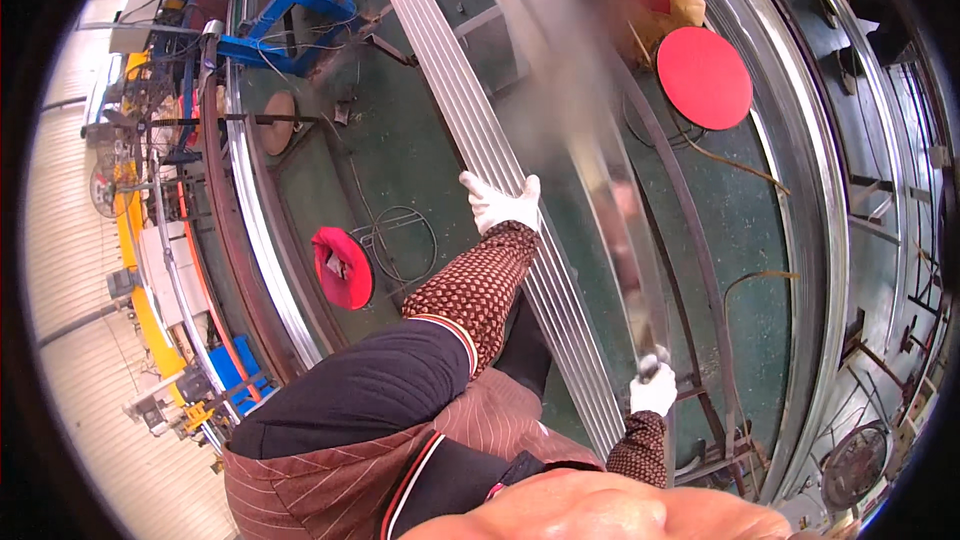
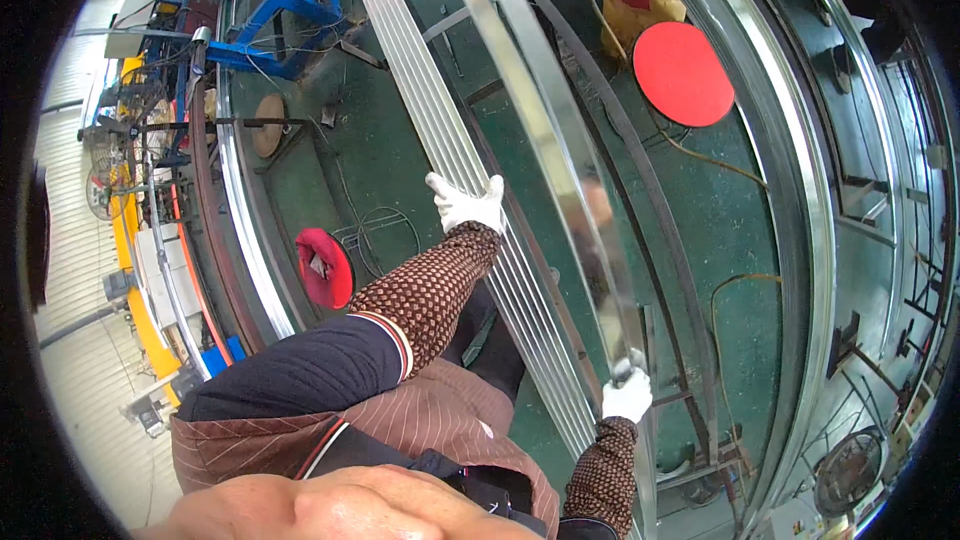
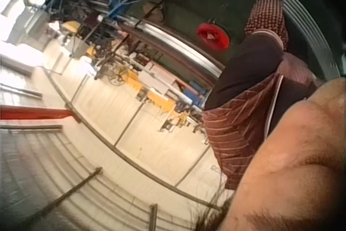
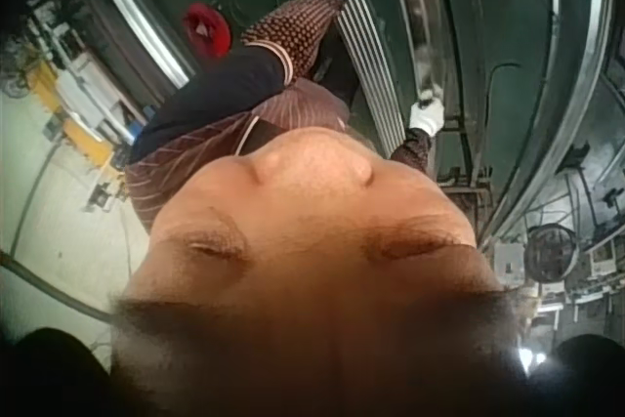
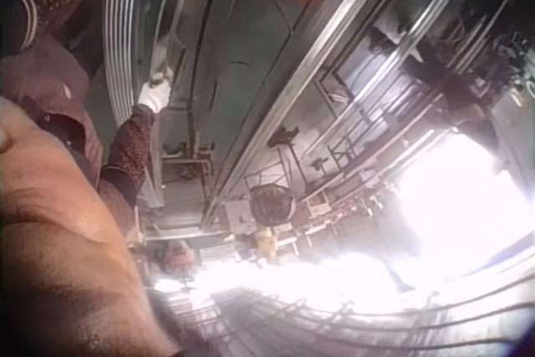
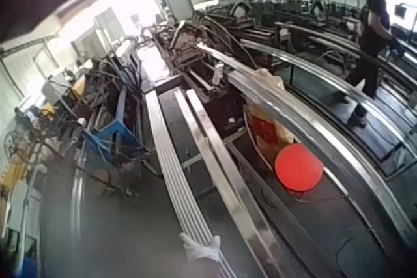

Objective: Moving and arranging curved wooden or composite slats on a metal rack in a manufacturing facility.

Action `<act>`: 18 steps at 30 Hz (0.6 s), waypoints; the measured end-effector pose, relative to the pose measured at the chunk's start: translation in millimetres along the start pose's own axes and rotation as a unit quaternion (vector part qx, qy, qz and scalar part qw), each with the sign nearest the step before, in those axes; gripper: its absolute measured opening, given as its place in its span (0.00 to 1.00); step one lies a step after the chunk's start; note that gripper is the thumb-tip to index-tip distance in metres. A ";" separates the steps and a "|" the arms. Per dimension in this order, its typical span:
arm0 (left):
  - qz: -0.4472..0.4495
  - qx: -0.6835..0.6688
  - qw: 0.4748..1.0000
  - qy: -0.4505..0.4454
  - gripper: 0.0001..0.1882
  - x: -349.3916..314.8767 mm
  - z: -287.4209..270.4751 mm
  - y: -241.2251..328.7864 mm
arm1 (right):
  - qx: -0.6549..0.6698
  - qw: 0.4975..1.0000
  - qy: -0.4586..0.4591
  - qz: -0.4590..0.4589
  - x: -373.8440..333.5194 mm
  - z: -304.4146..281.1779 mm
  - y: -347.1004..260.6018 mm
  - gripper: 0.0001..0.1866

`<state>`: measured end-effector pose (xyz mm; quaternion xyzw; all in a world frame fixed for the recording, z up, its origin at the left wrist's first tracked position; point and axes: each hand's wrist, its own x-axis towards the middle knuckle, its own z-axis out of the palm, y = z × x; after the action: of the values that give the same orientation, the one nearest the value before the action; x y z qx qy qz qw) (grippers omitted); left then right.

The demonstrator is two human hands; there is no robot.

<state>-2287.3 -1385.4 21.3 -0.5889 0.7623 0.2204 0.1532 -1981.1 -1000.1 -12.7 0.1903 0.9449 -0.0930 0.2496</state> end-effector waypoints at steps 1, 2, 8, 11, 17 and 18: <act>0.003 -0.017 1.000 0.003 0.73 -0.9 -2.7 4.2 | 0.020 0.999 -0.035 -0.003 -1.2 4.2 -2.8 0.33; 0.005 -0.016 1.000 0.002 0.73 1.0 -4.0 1.4 | 0.062 0.996 -0.069 -0.003 1.1 5.6 -4.3 0.32; -0.005 -0.003 1.000 0.006 0.73 4.7 3.2 0.5 | 0.231 0.958 -0.168 0.002 10.3 -42.7 -41.3 0.19; 0.005 -0.003 1.000 0.027 0.73 7.1 6.9 -8.8 | 0.227 0.971 -0.076 -0.001 32.0 -58.9 -36.7 0.15; 0.003 -0.004 1.000 0.027 0.73 3.5 2.8 -4.8 | 0.098 0.994 -0.055 -0.012 94.1 -48.3 20.1 0.30; 0.003 -0.005 1.000 0.028 0.73 2.6 0.8 -1.1 | 0.116 0.990 -0.079 -0.019 94.8 -39.5 32.8 0.30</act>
<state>-2286.9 -1387.4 19.2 -0.5935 0.7668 0.2081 0.1285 -2061.1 -929.8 -29.5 0.1923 0.9084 -0.2213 0.2981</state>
